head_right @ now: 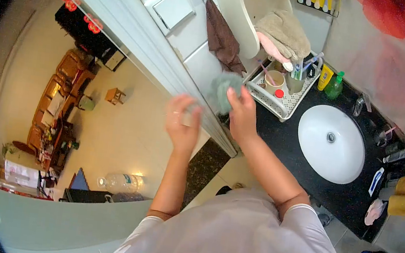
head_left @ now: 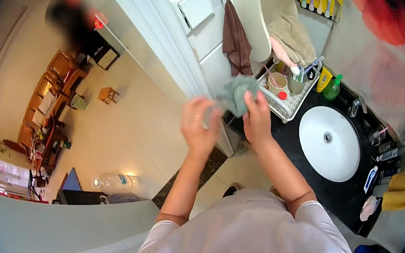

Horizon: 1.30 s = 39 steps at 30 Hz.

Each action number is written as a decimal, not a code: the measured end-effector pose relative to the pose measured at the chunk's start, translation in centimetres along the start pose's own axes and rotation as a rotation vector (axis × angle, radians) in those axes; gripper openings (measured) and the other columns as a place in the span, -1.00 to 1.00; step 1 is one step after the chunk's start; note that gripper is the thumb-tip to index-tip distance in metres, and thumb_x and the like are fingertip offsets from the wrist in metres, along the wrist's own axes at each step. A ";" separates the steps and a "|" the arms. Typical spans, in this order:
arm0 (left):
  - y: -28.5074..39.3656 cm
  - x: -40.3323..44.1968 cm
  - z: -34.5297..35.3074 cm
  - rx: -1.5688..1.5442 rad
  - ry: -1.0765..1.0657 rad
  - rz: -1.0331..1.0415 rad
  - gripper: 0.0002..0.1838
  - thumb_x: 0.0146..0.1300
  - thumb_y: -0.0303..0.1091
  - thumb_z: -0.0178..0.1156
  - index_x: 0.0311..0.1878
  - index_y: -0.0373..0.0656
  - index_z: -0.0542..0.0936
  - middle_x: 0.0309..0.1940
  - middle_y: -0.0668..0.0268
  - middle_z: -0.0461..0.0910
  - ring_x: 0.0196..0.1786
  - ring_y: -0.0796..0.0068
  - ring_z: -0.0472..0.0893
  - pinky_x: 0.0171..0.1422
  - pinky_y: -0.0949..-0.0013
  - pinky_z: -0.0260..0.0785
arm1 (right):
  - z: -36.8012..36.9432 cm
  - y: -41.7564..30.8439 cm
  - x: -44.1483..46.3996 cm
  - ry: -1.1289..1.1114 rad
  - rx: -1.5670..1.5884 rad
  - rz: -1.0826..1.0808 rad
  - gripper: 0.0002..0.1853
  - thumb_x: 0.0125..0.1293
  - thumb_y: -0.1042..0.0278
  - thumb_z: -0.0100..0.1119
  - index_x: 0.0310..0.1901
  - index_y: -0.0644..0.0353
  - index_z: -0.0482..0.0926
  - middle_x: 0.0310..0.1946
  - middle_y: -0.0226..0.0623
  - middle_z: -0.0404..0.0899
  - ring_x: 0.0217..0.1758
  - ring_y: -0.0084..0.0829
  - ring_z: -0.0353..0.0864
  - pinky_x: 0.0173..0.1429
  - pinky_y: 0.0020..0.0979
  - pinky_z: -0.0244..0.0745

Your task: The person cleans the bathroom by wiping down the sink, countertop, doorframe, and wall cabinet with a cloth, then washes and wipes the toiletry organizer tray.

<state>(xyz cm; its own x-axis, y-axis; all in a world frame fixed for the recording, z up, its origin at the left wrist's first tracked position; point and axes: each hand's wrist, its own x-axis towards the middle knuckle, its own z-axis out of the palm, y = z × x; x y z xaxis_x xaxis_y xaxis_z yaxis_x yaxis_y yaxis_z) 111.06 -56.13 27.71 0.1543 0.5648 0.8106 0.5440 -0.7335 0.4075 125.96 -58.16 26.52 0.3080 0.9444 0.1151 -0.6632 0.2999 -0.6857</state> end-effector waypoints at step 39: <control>-5.5 7.4 3.2 0.182 0.419 0.005 -0.22 0.46 0.14 -0.20 0.43 -0.39 0.01 0.43 -0.13 0.01 0.46 -0.08 0.01 0.49 -0.08 -0.16 | 8.7 -0.3 12.0 -0.040 -0.813 -0.987 -0.58 0.06 0.53 0.20 0.02 0.32 0.54 0.22 -0.02 0.30 0.26 0.05 0.28 0.34 -0.06 0.20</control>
<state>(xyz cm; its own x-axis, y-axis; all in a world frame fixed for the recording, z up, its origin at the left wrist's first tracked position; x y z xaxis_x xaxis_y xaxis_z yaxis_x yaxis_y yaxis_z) 111.80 -46.72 30.09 -0.1691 0.3323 0.9279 0.6858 -0.6365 0.3530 123.92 -45.76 34.33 0.3993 0.3772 0.8357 0.4442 0.7177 -0.5362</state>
